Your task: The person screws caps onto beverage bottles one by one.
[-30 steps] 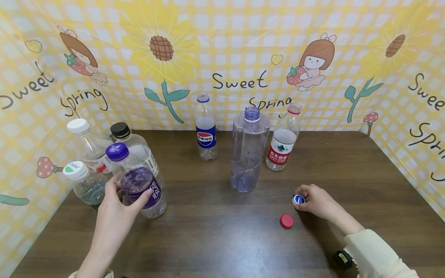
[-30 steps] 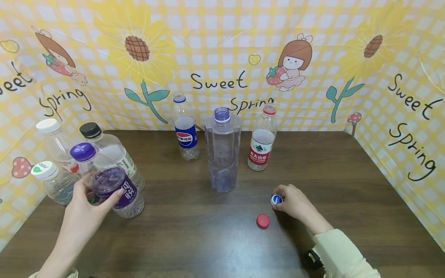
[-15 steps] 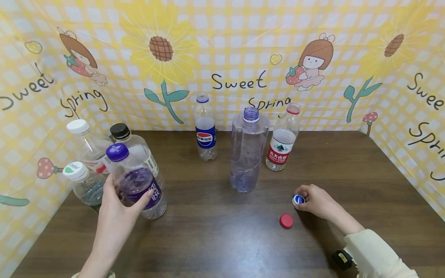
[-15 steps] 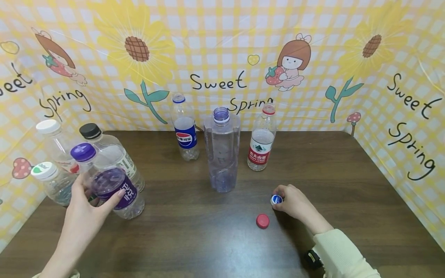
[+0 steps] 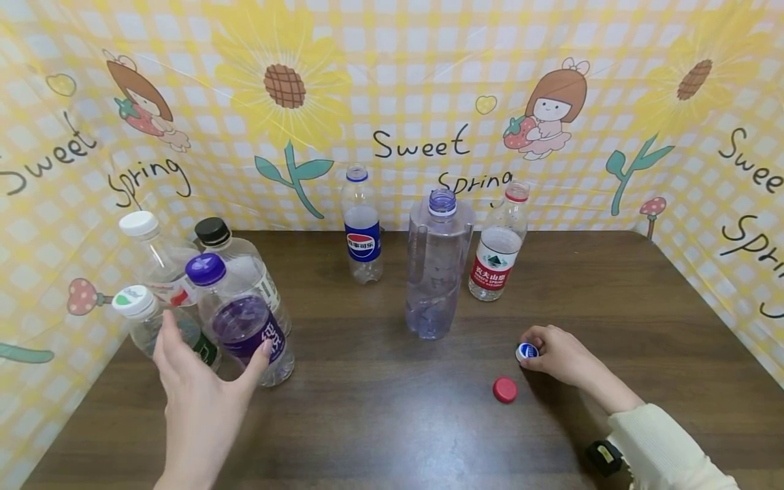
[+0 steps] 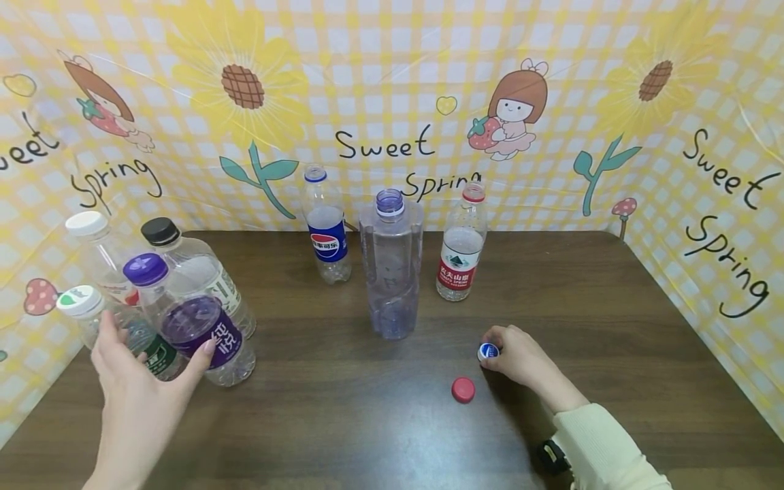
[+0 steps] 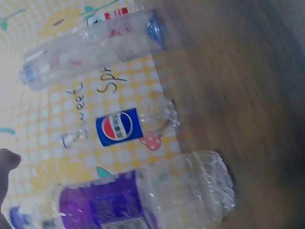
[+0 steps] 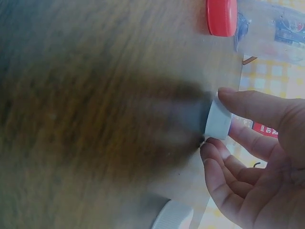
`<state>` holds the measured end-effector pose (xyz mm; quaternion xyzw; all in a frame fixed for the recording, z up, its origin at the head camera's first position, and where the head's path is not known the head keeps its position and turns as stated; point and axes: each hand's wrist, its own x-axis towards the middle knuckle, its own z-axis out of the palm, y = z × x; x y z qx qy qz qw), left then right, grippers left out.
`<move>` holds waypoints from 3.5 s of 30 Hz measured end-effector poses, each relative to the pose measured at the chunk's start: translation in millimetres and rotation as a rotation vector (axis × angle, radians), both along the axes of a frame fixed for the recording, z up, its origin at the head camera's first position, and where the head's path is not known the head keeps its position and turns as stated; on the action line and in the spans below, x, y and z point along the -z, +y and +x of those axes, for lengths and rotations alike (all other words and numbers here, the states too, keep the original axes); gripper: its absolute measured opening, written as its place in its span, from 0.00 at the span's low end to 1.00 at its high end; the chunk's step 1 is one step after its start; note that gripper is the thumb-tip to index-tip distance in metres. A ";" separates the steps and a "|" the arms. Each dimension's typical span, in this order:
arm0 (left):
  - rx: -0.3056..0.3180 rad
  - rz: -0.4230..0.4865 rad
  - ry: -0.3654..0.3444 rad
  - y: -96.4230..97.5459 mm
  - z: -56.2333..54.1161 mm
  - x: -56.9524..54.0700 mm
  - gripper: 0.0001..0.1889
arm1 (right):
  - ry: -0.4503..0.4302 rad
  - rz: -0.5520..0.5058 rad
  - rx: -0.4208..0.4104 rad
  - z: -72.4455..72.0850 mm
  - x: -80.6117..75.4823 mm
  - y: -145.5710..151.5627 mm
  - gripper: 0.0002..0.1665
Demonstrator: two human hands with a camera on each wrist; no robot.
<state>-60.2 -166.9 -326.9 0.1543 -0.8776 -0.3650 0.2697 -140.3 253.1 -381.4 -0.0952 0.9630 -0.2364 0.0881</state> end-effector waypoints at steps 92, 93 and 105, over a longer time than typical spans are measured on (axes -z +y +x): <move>0.273 0.244 -0.021 97.4 -161.1 19.0 0.35 | 0.156 -0.137 0.128 14.2 -63.7 -1.6 0.24; 0.274 0.233 -0.023 97.4 -157.9 19.2 0.36 | 0.168 -0.137 0.134 14.8 -65.7 -2.5 0.24; 0.327 0.132 -0.084 92.0 -101.2 10.0 0.41 | 0.334 -0.182 0.139 22.9 -87.0 -17.7 0.24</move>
